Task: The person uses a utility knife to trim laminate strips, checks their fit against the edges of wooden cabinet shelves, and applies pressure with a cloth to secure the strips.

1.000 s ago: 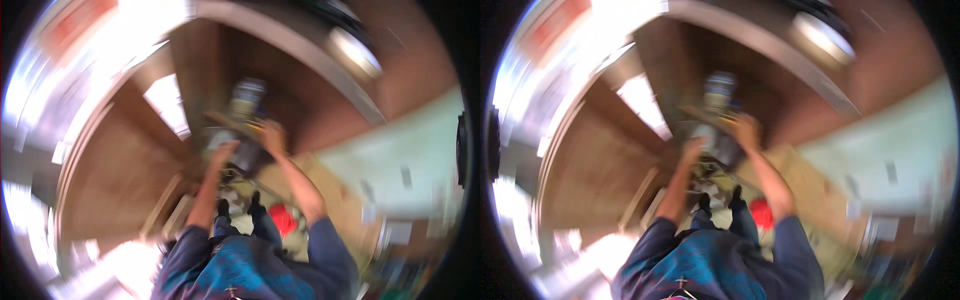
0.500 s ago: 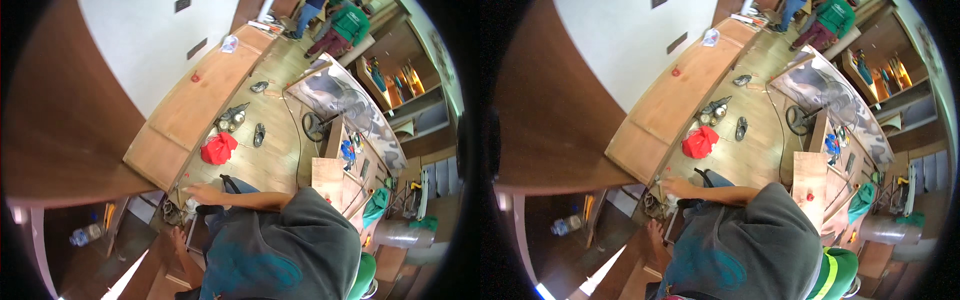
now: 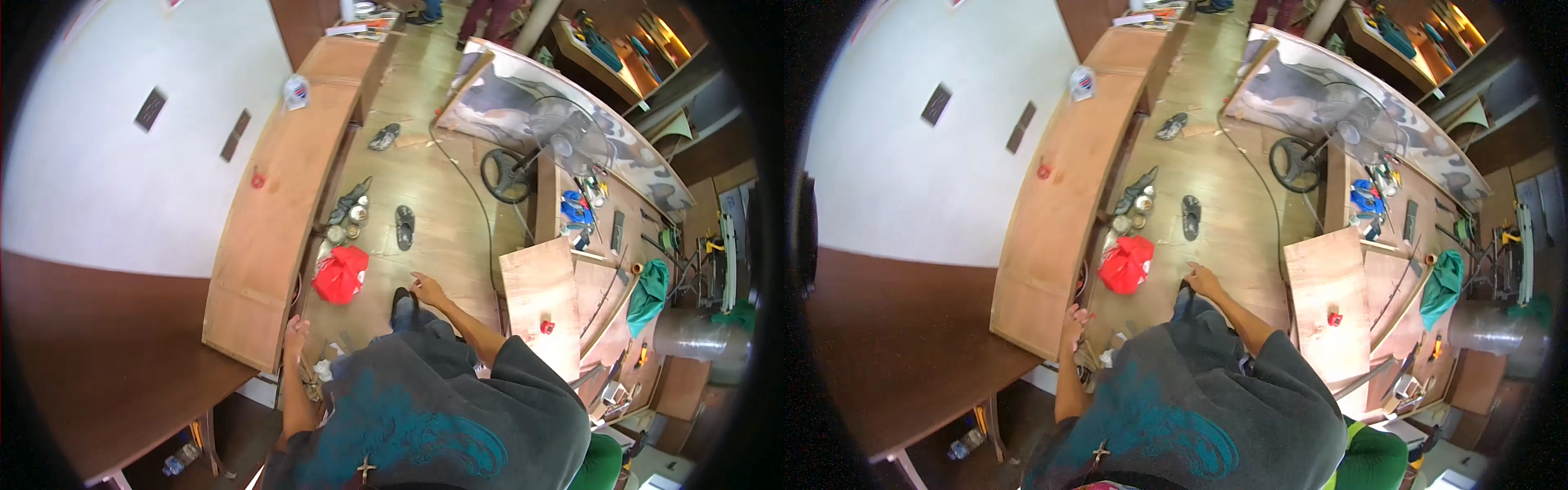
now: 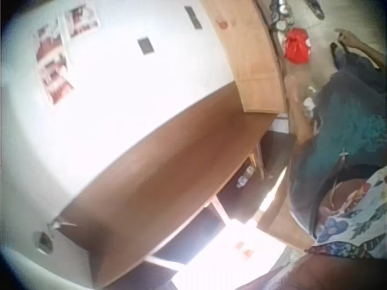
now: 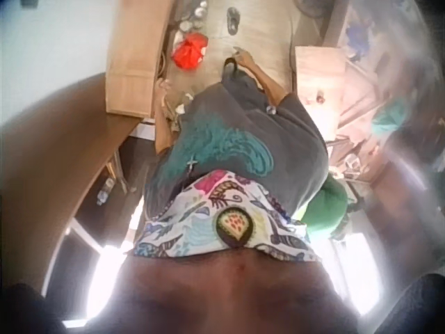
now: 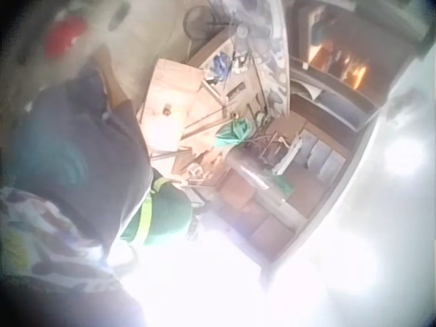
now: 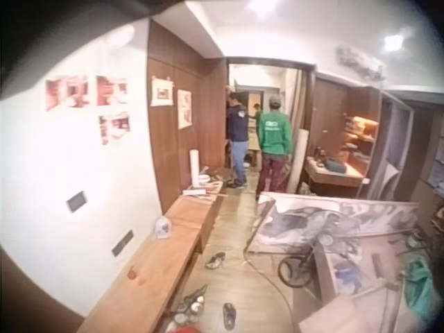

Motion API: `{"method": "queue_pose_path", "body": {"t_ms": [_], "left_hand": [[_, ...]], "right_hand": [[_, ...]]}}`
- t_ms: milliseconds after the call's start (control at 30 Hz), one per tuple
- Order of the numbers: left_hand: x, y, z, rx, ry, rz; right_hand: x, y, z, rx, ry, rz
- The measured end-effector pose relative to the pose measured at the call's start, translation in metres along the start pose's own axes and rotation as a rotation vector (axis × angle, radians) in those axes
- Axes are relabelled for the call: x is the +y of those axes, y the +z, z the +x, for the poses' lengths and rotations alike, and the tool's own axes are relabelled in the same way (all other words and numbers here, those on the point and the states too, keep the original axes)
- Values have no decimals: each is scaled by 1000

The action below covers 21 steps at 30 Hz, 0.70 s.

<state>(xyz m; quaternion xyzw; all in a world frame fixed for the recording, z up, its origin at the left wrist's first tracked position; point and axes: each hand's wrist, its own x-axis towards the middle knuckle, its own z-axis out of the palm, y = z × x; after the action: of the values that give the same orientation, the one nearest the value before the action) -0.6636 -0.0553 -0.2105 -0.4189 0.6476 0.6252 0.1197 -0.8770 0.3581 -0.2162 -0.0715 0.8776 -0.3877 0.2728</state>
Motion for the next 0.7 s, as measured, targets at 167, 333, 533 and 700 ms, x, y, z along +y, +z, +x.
{"method": "queue_pose_path", "body": {"t_ms": [167,333,533,700], "left_hand": [[93,67,57,-108,-16,114],[138,104,111,-244,-65,116],[190,135,223,-467,-206,462],[318,208,350,-523,-245,683]], "right_hand": [[36,-83,26,102,-5,90],[49,-116,88,204,68,182],[-4,-156,192,-4,13,386],[-16,-252,339,6,-63,518]]}}
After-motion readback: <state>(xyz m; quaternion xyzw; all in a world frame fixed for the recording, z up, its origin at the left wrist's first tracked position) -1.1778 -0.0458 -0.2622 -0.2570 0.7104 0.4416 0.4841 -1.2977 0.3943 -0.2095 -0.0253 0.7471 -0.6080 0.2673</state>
